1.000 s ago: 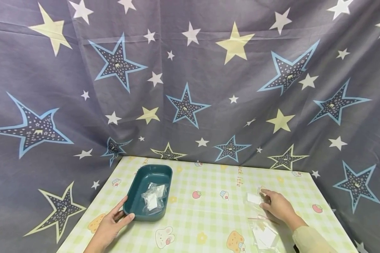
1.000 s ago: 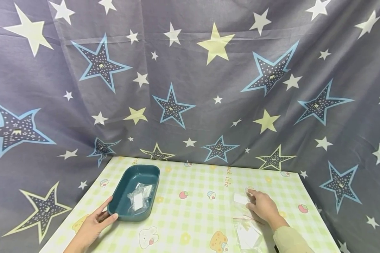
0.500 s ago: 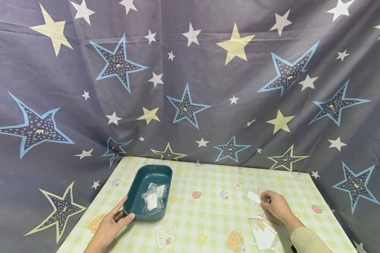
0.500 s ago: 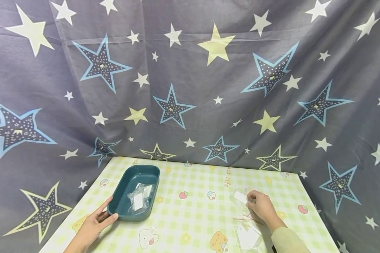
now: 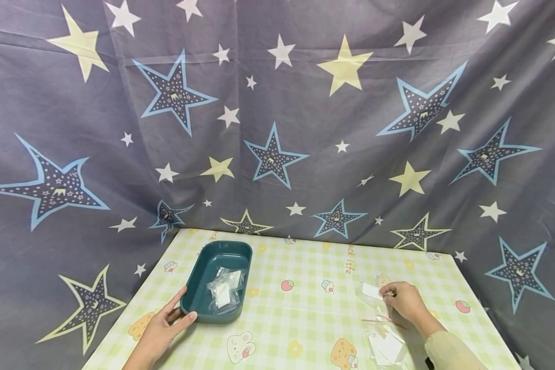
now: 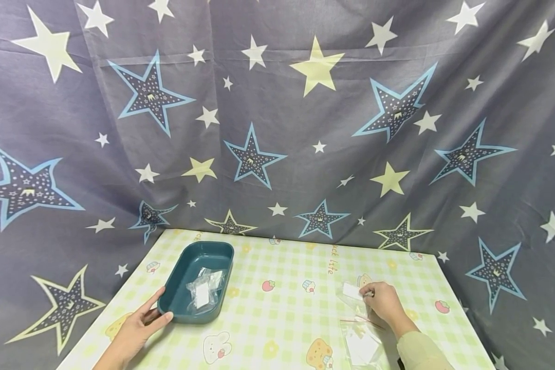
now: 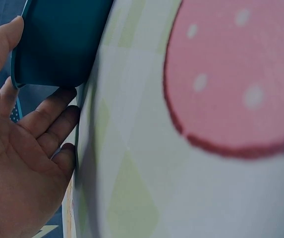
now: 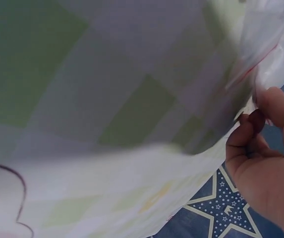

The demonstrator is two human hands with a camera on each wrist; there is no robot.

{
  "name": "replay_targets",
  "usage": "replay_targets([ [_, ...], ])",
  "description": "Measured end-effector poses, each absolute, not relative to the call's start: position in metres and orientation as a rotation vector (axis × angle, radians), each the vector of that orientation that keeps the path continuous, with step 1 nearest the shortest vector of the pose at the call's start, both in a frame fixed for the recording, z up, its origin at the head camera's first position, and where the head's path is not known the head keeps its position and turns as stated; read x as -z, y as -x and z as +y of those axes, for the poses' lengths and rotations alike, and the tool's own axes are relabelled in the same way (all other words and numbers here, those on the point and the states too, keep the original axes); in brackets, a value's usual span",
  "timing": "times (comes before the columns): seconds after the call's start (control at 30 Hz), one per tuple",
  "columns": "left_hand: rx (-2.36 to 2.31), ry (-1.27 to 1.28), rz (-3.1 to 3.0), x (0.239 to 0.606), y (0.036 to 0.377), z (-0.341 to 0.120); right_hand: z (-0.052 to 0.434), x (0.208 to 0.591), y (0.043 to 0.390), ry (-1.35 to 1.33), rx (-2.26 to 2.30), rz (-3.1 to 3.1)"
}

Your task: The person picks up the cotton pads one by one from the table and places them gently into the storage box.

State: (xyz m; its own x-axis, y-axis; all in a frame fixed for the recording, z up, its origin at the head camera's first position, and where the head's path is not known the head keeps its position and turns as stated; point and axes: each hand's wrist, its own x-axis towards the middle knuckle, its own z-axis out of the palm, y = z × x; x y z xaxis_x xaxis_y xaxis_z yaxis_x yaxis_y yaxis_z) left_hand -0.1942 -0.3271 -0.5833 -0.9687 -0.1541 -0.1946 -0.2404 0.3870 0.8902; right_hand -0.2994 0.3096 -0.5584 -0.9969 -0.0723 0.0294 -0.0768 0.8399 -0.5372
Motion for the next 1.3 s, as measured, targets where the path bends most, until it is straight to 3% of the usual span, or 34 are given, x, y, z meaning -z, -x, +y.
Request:
replay_targets([
  [0.73,-1.621,0.36,2.543,0.58,0.196,-0.328,0.286,0.547,0.303,-0.228,-1.107,-2.955],
  [1.3,-1.614,0.361,2.54,0.58,0.195,-0.328,0.191,0.524,0.308,-0.502,-1.511,-2.849],
])
